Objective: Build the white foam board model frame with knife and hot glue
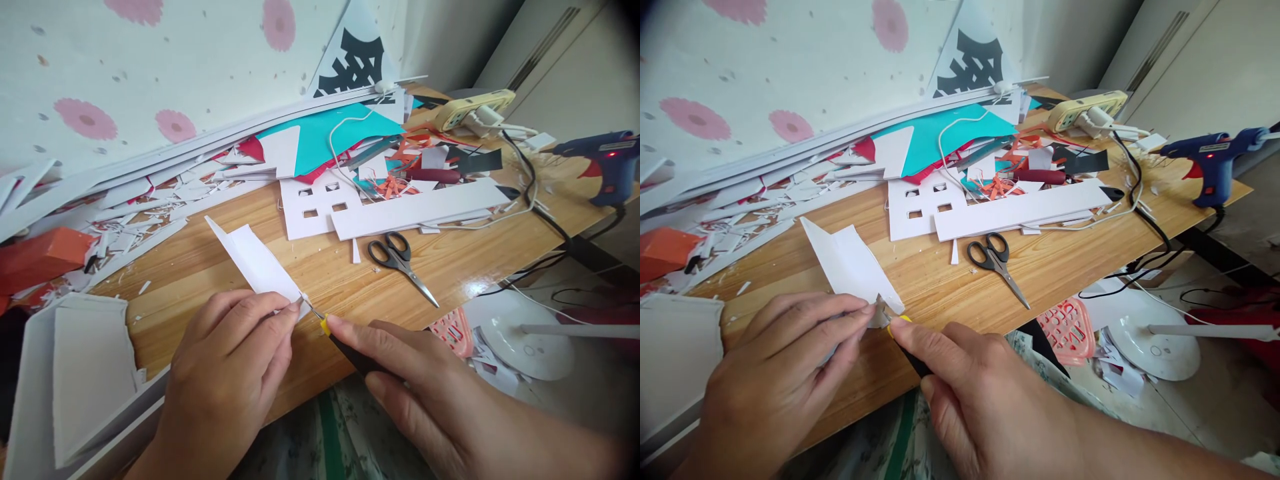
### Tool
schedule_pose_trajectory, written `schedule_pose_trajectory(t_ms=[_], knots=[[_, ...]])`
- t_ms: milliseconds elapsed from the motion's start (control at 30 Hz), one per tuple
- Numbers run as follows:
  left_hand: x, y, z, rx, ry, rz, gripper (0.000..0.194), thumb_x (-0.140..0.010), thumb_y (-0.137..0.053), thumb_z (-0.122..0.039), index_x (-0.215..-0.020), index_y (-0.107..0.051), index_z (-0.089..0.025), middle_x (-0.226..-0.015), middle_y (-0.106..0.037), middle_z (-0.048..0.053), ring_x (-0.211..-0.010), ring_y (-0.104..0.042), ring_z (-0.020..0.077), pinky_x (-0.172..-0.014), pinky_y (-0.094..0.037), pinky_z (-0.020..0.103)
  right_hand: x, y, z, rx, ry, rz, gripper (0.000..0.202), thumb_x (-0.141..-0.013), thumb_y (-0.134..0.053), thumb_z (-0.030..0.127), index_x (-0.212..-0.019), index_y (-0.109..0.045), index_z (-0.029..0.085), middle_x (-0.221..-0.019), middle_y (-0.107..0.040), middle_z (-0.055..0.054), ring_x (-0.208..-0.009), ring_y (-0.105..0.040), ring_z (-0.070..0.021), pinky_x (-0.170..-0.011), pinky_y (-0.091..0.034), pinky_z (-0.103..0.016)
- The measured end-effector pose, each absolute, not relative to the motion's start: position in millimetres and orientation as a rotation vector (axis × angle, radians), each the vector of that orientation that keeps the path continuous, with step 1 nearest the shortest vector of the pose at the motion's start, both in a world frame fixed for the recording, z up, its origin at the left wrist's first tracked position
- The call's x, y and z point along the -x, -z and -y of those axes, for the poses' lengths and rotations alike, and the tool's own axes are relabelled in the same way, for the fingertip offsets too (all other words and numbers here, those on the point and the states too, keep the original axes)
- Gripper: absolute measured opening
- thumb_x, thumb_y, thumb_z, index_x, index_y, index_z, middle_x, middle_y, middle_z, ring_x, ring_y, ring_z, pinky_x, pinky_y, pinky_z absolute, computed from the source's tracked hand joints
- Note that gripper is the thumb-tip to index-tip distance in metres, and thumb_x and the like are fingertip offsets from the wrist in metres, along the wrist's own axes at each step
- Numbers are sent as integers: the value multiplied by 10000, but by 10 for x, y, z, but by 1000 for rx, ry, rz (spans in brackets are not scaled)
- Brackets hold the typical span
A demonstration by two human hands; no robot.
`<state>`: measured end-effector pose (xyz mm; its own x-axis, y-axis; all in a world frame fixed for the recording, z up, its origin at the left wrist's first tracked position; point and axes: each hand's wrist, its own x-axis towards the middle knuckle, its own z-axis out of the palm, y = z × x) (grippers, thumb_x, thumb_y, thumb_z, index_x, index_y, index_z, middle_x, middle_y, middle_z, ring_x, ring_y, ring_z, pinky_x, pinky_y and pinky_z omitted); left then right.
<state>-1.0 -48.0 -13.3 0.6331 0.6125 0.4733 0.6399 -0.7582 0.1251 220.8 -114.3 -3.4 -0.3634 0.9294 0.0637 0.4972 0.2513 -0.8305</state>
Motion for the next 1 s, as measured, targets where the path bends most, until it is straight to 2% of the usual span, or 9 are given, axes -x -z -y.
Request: schedule_pose_trajectory(t_ms=[233, 467, 700, 833, 1000], knots=[[11, 131, 466, 2812, 756, 1068, 247, -825, -623, -11, -1002, -636, -183, -984, -702, 36, -910, -592, 214, -863, -486, 405, -2237, 237, 1139, 1326, -1121, 1878, 469, -907, -443, 126, -1364, -548, 150, -1307, -648, -98, -1154, -647, -189, -953, -546, -276], [-6, 113, 461, 2813, 792, 1044, 259, -815, -623, 2, -989, -636, -189, -968, -702, 39, -890, -589, 218, -823, -492, 398, -2272, 108, 1152, 1320, -986, 1842, 488, -912, -443, 135, -1394, -514, 167, -1336, -627, -97, -1171, -637, -184, -919, -564, -263], [-13, 122, 451, 2797, 809, 1038, 235, -828, -608, -24, -970, -643, -209, -952, -709, 34, -867, -601, 219, -805, -511, 401, -2257, 69, 1145, 1314, -1038, 1840, 475, -922, -446, 164, -1390, -523, 188, -1333, -633, -78, -1166, -640, -188, -862, -582, -243], [-4, 127, 454, 2799, 806, 1047, 238, -823, -613, -30, -970, -648, -214, -956, -712, 30, -866, -609, 219, -806, -513, 400, -2247, 87, 1138, 1293, -1109, 1816, 479, -925, -436, 161, -1396, -517, 184, -1313, -648, -73, -1101, -671, -171, -876, -573, -248], [1, 125, 459, 2810, 802, 1047, 254, -821, -614, -19, -981, -642, -213, -962, -710, 30, -877, -598, 221, -825, -501, 400, -2241, 115, 1138, 1281, -1175, 1744, 463, -919, -438, 147, -1370, -540, 169, -1268, -672, -84, -908, -706, -140, -831, -575, -245]])
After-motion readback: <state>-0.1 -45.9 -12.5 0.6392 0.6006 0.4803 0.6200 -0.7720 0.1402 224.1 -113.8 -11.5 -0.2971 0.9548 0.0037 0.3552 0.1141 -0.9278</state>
